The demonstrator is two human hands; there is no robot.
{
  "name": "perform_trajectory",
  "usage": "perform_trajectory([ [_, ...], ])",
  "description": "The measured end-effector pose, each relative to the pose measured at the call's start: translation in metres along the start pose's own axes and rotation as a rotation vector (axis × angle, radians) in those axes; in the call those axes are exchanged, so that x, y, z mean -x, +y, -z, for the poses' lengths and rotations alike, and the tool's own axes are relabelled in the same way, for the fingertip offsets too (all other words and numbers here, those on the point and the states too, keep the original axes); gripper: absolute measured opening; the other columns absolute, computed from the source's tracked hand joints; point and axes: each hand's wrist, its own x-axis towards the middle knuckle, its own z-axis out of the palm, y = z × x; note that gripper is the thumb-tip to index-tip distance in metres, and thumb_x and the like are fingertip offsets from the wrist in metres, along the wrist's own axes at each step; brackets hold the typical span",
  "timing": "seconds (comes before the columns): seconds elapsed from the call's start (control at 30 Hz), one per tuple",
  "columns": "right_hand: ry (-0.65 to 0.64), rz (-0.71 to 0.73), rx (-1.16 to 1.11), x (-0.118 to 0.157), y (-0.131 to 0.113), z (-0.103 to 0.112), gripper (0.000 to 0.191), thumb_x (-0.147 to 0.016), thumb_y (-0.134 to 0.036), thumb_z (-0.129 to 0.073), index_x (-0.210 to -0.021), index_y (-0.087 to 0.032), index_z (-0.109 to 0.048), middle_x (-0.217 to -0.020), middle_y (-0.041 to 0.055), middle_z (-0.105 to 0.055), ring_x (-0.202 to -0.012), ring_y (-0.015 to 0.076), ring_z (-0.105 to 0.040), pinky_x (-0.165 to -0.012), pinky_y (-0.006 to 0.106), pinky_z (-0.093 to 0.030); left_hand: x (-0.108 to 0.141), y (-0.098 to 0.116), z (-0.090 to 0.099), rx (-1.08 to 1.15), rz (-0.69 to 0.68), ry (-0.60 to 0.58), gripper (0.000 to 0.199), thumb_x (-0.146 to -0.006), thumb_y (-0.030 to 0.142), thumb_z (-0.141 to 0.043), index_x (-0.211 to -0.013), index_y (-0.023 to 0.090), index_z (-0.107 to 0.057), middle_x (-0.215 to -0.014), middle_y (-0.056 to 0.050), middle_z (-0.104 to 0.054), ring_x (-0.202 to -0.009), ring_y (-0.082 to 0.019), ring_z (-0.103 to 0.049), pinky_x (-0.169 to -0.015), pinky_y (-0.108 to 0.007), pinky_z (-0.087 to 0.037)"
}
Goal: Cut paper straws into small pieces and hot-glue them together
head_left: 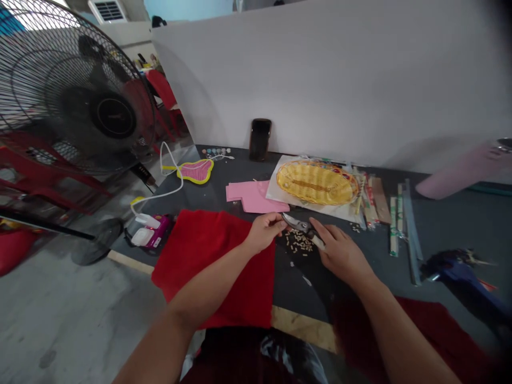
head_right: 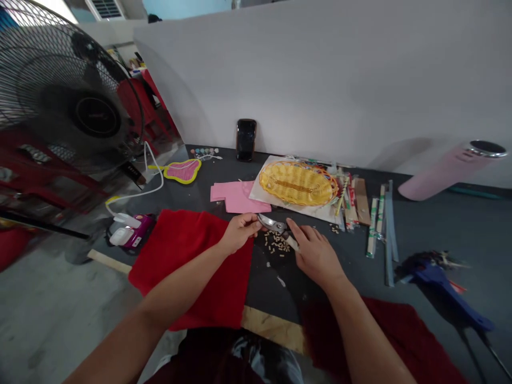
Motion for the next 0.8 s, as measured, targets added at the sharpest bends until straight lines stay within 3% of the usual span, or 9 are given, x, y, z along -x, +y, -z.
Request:
perform_trajectory([
  [0.37, -0.022, 0.035, -0.044, -0.0003, -0.0004, 0.0028, 0.073, -0.072, -0.007, -0.045, -0.142, -0.014, -0.026, -0.113, 0.0145, -0.054, -0.100, 0.0258, -0.054, -0.087, 0.040, -0.048, 0.0020, 0.0043, 0.0015, -0.033, 0.023, -0.021, 0.031, -0.078, 0.042, -0.058, -0.075, 0.012, -0.066, -0.059, -0.001, -0.058, -0.047, -0.006, -0.031, -0.047, -0.021, -0.023],
  [0.63, -0.046, 0.009, -0.070, 0.0014, -0.0055, 0.0063, 0.070, -0.074, -0.010, -0.045, -0.141, -0.017, -0.028, -0.103, 0.0113, -0.059, -0.087, 0.0231, -0.059, -0.083, 0.037, -0.049, 0.0026, 0.0036, 0.0013, -0.025, 0.060, -0.011, 0.030, -0.079, 0.041, -0.057, -0.075, 0.012, -0.065, -0.068, -0.004, -0.065, -0.047, -0.006, -0.030, -0.047, -0.021, -0.022],
  [0.8, -0.040, 0.006, -0.044, 0.0013, -0.0016, 0.0040, 0.072, -0.072, -0.008, -0.045, -0.141, -0.018, -0.028, -0.105, 0.0114, -0.058, -0.091, 0.0239, -0.058, -0.084, 0.038, -0.049, 0.0036, 0.0050, 0.0004, 0.003, 0.054, -0.027, 0.029, -0.079, 0.040, -0.058, -0.076, 0.012, -0.064, -0.069, -0.005, -0.066, -0.047, -0.005, -0.032, -0.046, -0.021, -0.023],
])
